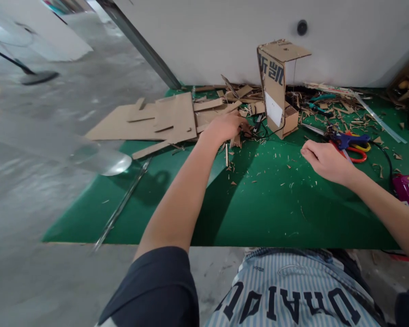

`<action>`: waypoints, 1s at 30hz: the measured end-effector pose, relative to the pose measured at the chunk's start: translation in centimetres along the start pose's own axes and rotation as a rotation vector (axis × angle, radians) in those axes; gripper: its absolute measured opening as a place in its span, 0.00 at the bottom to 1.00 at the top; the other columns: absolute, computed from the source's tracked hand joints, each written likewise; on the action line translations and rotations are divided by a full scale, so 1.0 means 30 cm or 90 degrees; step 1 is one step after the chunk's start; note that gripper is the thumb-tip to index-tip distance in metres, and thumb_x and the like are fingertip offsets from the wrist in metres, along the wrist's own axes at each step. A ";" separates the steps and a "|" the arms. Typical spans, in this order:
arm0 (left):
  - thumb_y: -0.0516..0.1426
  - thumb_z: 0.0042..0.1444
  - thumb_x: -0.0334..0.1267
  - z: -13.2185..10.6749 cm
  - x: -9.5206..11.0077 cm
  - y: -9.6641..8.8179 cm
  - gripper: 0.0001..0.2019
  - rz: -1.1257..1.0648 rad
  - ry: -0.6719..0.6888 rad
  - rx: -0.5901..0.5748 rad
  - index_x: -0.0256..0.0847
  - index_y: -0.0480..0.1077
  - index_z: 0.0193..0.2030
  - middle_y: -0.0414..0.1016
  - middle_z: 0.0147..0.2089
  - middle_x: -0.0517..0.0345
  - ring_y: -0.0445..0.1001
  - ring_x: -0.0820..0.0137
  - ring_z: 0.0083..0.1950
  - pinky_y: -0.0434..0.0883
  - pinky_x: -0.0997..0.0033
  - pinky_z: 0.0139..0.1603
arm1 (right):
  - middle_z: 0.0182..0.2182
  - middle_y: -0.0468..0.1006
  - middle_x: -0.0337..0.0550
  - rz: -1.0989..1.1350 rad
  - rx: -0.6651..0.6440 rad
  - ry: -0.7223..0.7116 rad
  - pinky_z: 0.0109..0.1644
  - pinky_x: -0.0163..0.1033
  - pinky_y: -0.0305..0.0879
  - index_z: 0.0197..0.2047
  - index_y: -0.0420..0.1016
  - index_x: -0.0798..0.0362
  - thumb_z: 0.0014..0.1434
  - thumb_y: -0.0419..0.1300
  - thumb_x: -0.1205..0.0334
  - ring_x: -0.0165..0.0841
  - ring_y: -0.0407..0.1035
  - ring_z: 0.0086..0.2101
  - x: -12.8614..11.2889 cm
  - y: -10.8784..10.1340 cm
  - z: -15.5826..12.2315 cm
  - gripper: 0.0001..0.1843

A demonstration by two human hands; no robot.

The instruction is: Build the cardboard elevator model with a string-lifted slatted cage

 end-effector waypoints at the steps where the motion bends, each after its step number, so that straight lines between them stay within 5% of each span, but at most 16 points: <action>1: 0.50 0.60 0.30 -0.003 -0.001 -0.011 0.22 0.029 -0.015 -0.005 0.38 0.74 0.59 0.73 0.62 0.41 0.71 0.58 0.60 0.69 0.60 0.59 | 0.25 0.69 0.39 -0.016 -0.001 0.003 0.34 0.38 0.53 0.34 0.62 0.51 0.72 0.46 0.53 0.30 0.60 0.27 0.007 0.010 -0.001 0.16; 3: 0.51 0.60 0.31 -0.012 0.000 -0.040 0.22 0.073 -0.057 -0.040 0.39 0.72 0.60 0.71 0.64 0.40 0.71 0.55 0.61 0.69 0.58 0.57 | 0.28 0.72 0.41 -0.023 -0.011 0.010 0.37 0.39 0.55 0.35 0.64 0.52 0.71 0.45 0.55 0.31 0.64 0.29 0.025 0.029 -0.002 0.15; 8: 0.62 0.53 0.45 -0.033 0.010 -0.064 0.19 0.065 -0.066 -0.232 0.40 0.77 0.49 0.82 0.43 0.48 0.76 0.62 0.39 0.70 0.68 0.39 | 0.37 0.80 0.48 0.066 -0.045 -0.002 0.42 0.38 0.65 0.44 0.70 0.55 0.70 0.47 0.61 0.34 0.75 0.38 0.058 0.045 -0.006 0.12; 12: 0.61 0.53 0.46 -0.049 0.007 -0.052 0.15 0.044 -0.063 -0.296 0.39 0.77 0.42 0.81 0.39 0.49 0.74 0.65 0.36 0.66 0.70 0.36 | 0.36 0.82 0.46 0.116 -0.017 -0.009 0.42 0.38 0.69 0.44 0.73 0.55 0.68 0.52 0.60 0.33 0.78 0.37 0.067 0.016 -0.014 0.11; 17: 0.62 0.54 0.49 -0.097 0.020 -0.146 0.14 -0.035 -0.036 -0.235 0.40 0.72 0.36 0.78 0.34 0.53 0.72 0.66 0.33 0.62 0.69 0.34 | 0.30 0.81 0.43 0.176 0.068 -0.009 0.38 0.37 0.70 0.38 0.76 0.54 0.65 0.58 0.57 0.31 0.76 0.31 0.075 -0.014 -0.020 0.11; 20: 0.61 0.56 0.54 -0.134 0.114 -0.217 0.17 -0.234 0.040 -0.238 0.41 0.68 0.37 0.78 0.33 0.56 0.75 0.67 0.35 0.65 0.70 0.35 | 0.27 0.79 0.41 0.197 0.123 -0.022 0.35 0.37 0.70 0.35 0.77 0.54 0.64 0.61 0.54 0.31 0.74 0.28 0.075 -0.016 -0.019 0.12; 22: 0.61 0.59 0.51 -0.141 0.210 -0.226 0.18 -0.385 0.071 -0.224 0.41 0.66 0.47 0.81 0.39 0.55 0.78 0.67 0.38 0.70 0.69 0.39 | 0.25 0.78 0.40 0.198 0.153 -0.010 0.33 0.37 0.69 0.32 0.76 0.53 0.64 0.62 0.52 0.30 0.73 0.26 0.076 -0.013 -0.018 0.14; 25: 0.62 0.61 0.45 -0.120 0.351 -0.165 0.21 -0.444 0.075 -0.160 0.41 0.61 0.55 0.82 0.40 0.53 0.79 0.67 0.37 0.70 0.70 0.37 | 0.26 0.78 0.41 0.201 0.181 0.012 0.32 0.36 0.70 0.31 0.74 0.53 0.67 0.58 0.51 0.29 0.72 0.25 0.085 -0.003 -0.018 0.17; 30: 0.57 0.66 0.35 -0.086 0.469 -0.018 0.12 -0.143 0.088 0.046 0.38 0.66 0.55 0.75 0.55 0.45 0.79 0.65 0.42 0.70 0.69 0.38 | 0.35 0.81 0.47 0.249 0.182 0.030 0.36 0.38 0.74 0.41 0.74 0.54 0.70 0.54 0.49 0.31 0.77 0.31 0.127 0.025 -0.013 0.17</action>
Point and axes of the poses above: each hand's wrist, its own z-axis towards the middle knuckle, its own y-axis out of the palm, x = y × z, the point moved 2 cm from there along z, towards the middle knuckle
